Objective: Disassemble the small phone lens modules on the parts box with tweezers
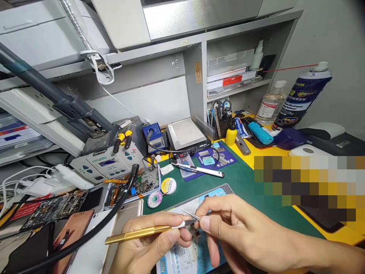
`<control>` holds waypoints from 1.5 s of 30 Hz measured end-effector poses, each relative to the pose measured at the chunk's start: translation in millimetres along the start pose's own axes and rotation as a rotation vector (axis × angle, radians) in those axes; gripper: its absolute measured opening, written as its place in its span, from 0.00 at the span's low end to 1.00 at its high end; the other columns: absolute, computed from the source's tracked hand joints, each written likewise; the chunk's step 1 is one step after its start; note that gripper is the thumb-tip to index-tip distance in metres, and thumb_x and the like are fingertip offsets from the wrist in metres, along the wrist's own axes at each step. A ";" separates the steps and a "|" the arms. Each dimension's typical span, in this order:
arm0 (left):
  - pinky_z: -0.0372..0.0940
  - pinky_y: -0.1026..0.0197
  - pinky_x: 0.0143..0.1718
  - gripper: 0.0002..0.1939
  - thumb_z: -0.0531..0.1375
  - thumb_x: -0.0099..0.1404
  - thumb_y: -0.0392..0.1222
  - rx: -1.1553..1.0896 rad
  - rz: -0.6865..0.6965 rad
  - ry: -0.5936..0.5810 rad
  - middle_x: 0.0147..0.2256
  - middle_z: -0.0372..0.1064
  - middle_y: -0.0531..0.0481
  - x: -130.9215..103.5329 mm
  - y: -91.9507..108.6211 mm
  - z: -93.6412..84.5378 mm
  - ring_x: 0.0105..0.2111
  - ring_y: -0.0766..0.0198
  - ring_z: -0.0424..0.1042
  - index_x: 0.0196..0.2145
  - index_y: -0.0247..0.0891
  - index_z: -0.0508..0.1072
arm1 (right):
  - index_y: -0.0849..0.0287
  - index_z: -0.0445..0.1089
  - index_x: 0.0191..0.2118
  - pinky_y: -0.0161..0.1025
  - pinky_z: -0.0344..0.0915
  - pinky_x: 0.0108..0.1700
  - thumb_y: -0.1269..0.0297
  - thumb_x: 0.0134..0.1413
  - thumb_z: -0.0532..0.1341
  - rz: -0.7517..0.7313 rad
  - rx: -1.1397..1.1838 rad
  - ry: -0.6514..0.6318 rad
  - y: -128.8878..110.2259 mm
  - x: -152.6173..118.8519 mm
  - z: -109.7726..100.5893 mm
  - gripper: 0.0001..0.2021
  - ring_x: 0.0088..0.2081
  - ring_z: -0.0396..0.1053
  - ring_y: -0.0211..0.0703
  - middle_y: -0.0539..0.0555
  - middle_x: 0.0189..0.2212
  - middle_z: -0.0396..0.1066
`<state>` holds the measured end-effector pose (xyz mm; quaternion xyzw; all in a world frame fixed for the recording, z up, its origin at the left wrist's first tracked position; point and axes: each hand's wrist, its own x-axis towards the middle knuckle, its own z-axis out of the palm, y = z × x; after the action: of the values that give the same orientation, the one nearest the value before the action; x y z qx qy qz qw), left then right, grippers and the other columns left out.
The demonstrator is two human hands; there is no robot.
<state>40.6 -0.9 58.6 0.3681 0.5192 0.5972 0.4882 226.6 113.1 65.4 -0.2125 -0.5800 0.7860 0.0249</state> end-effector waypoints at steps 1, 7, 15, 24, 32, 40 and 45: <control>0.77 0.65 0.33 0.11 0.74 0.57 0.47 -0.005 0.005 0.003 0.34 0.83 0.43 0.2 0.0 0.5 0.29 0.60 0.81 0.34 0.38 0.85 | 0.58 0.65 0.41 0.22 0.57 0.13 0.37 0.64 0.56 -0.006 0.010 -0.008 -0.5 0.4 -0.8 0.24 0.10 0.56 0.24 0.47 0.23 0.72; 0.77 0.63 0.32 0.10 0.73 0.58 0.45 -0.026 0.043 -0.025 0.35 0.83 0.42 1.6 -1.5 0.2 0.29 0.59 0.81 0.34 0.37 0.85 | 0.58 0.64 0.41 0.22 0.52 0.12 0.43 0.64 0.59 -0.025 0.107 -0.108 -2.2 2.1 -4.2 0.21 0.09 0.57 0.26 0.45 0.20 0.69; 0.77 0.64 0.33 0.09 0.74 0.57 0.46 0.002 0.074 0.004 0.33 0.83 0.44 0.1 1.7 -2.1 0.30 0.59 0.81 0.32 0.39 0.85 | 0.59 0.65 0.37 0.24 0.50 0.11 0.46 0.65 0.60 -0.082 0.115 -0.011 -4.8 1.1 -10.6 0.19 0.08 0.60 0.29 0.46 0.19 0.71; 0.78 0.62 0.34 0.12 0.74 0.57 0.47 -0.040 0.040 0.110 0.31 0.83 0.43 2.9 -2.6 -5.6 0.29 0.57 0.82 0.35 0.36 0.85 | 0.58 0.63 0.43 0.24 0.65 0.15 0.47 0.68 0.58 -0.142 0.132 0.068 -1.3 0.1 -3.8 0.17 0.15 0.68 0.28 0.49 0.31 0.76; 0.78 0.61 0.31 0.12 0.72 0.60 0.45 -0.066 -0.013 0.101 0.31 0.82 0.42 4.3 -2.0 -6.1 0.28 0.57 0.81 0.36 0.32 0.84 | 0.56 0.70 0.45 0.22 0.63 0.18 0.47 0.72 0.52 -0.161 -0.317 0.174 3.5 -3.0 6.4 0.18 0.22 0.66 0.28 0.48 0.33 0.71; 0.77 0.64 0.31 0.14 0.72 0.60 0.46 -0.085 -0.069 0.087 0.28 0.81 0.44 2.3 -6.4 -3.6 0.27 0.60 0.81 0.36 0.32 0.83 | 0.56 0.72 0.46 0.25 0.69 0.25 0.54 0.73 0.51 -0.305 -0.558 0.226 8.2 -2.2 9.2 0.16 0.24 0.69 0.33 0.50 0.30 0.71; 0.77 0.64 0.28 0.15 0.73 0.58 0.50 -0.078 -0.055 0.118 0.29 0.82 0.44 -0.3 -4.5 8.4 0.25 0.60 0.80 0.35 0.34 0.83 | 0.59 0.69 0.39 0.25 0.64 0.19 0.50 0.73 0.50 -0.296 -0.453 0.252 13.1 0.1 9.0 0.19 0.22 0.68 0.32 0.49 0.26 0.68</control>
<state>49.6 0.9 55.7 0.2985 0.5332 0.6241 0.4870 225.9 100.8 55.5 -0.2215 -0.7576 0.5920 0.1630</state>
